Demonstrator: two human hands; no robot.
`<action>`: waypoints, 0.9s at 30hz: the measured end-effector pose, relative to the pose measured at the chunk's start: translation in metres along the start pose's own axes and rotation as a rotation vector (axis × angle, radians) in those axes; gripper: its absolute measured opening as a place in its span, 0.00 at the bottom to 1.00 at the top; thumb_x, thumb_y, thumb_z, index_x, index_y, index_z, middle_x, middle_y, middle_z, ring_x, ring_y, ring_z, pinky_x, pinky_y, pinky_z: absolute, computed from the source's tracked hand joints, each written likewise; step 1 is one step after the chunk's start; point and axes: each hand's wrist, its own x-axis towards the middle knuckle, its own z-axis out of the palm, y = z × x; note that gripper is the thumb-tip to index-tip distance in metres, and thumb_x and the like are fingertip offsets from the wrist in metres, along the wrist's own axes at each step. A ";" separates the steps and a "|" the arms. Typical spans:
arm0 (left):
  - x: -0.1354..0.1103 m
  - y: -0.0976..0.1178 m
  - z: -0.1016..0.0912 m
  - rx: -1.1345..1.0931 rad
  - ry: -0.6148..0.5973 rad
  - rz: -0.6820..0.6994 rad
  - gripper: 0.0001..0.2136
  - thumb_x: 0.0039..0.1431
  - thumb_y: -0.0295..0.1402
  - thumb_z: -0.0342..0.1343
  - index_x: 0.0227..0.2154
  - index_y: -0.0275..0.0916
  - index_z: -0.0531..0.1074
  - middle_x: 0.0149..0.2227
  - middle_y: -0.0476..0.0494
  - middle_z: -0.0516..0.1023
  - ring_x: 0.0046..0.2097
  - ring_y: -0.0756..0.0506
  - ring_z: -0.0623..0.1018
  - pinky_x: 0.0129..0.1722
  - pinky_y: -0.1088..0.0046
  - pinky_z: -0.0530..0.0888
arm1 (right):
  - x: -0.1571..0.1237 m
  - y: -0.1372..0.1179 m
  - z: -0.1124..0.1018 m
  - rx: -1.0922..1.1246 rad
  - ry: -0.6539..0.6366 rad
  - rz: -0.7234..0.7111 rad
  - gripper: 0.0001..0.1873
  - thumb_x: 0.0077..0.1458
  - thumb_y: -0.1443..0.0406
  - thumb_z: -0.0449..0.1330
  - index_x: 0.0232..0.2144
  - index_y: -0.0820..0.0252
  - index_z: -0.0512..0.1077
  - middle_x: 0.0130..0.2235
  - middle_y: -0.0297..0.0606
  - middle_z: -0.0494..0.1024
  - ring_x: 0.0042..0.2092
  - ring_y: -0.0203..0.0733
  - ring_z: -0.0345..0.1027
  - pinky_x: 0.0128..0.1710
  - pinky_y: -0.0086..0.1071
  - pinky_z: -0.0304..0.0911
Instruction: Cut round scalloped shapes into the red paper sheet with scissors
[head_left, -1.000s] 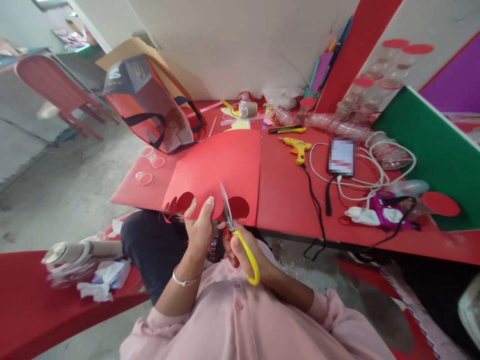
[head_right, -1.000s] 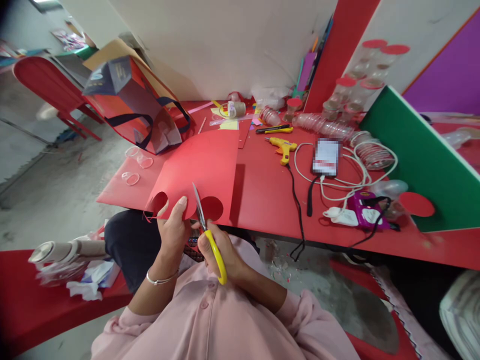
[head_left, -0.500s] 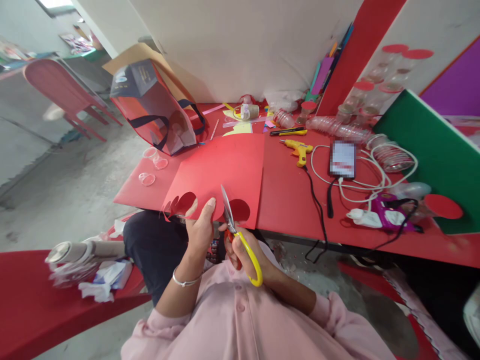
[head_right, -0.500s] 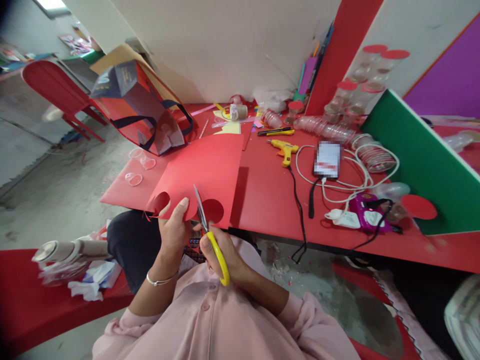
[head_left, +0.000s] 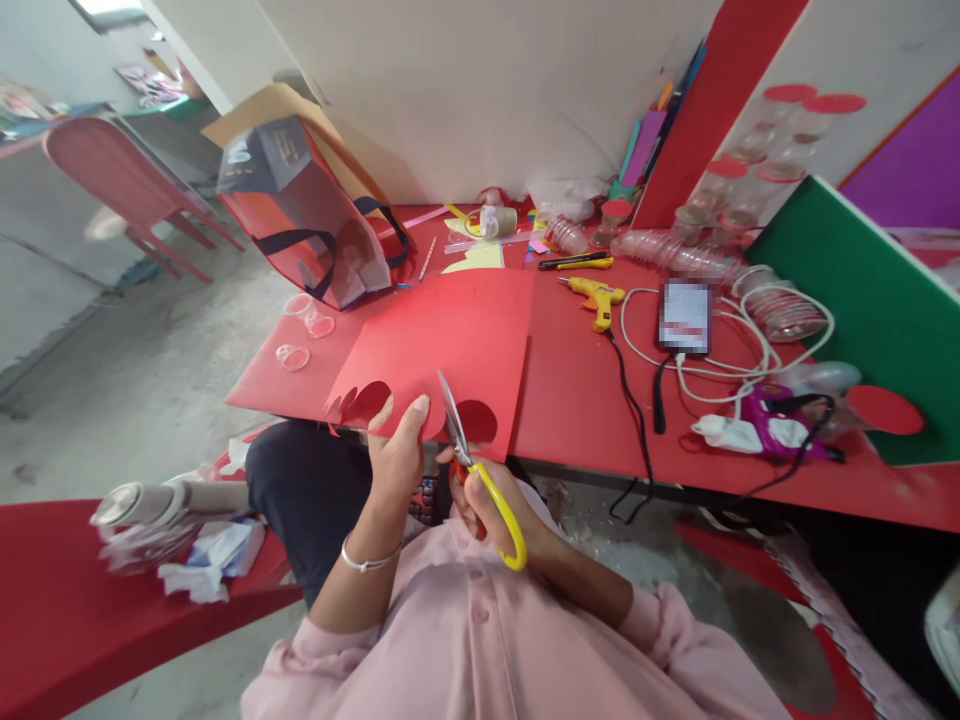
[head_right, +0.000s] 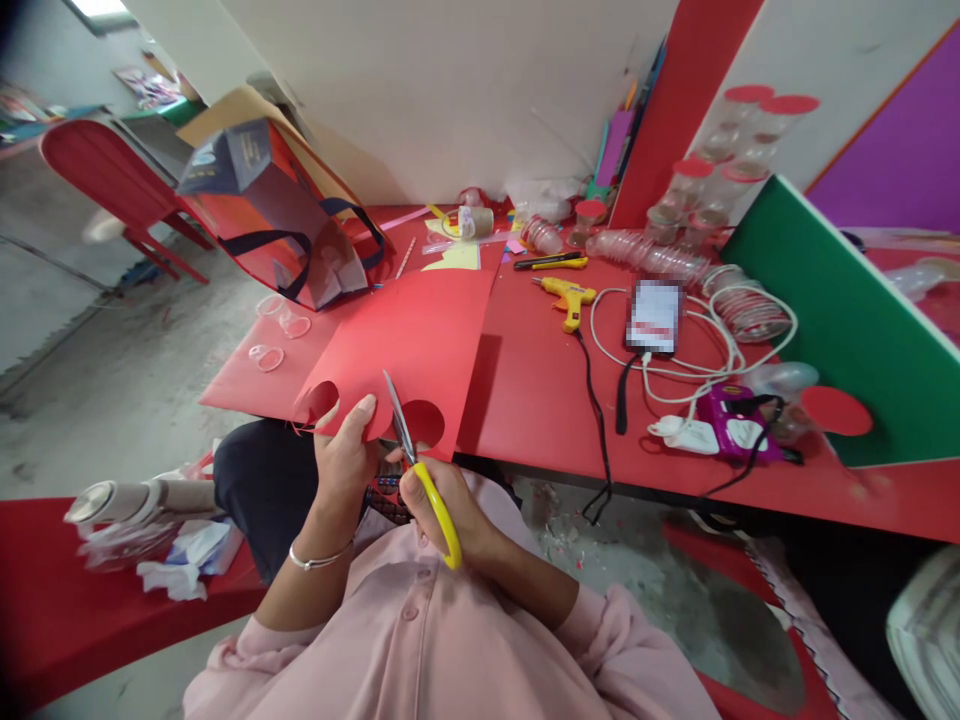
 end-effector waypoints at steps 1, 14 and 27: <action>0.000 0.000 0.000 -0.001 -0.003 0.003 0.14 0.58 0.41 0.77 0.28 0.40 0.80 0.28 0.50 0.79 0.29 0.50 0.76 0.33 0.74 0.79 | 0.000 0.000 0.000 0.001 0.002 0.000 0.46 0.69 0.27 0.54 0.60 0.60 0.75 0.25 0.24 0.62 0.20 0.35 0.56 0.21 0.31 0.56; 0.001 -0.001 -0.003 -0.011 0.034 -0.037 0.12 0.54 0.41 0.78 0.32 0.39 0.84 0.34 0.46 0.85 0.35 0.47 0.82 0.39 0.72 0.83 | 0.000 -0.010 0.002 -0.034 0.006 0.006 0.49 0.66 0.23 0.52 0.57 0.60 0.74 0.23 0.22 0.61 0.20 0.35 0.56 0.20 0.30 0.57; 0.005 -0.004 -0.005 -0.029 0.062 -0.001 0.14 0.52 0.43 0.78 0.33 0.41 0.82 0.35 0.45 0.86 0.40 0.43 0.86 0.48 0.65 0.85 | 0.007 -0.011 0.008 0.144 0.014 0.158 0.44 0.60 0.22 0.57 0.28 0.56 0.69 0.21 0.27 0.65 0.18 0.33 0.59 0.18 0.28 0.56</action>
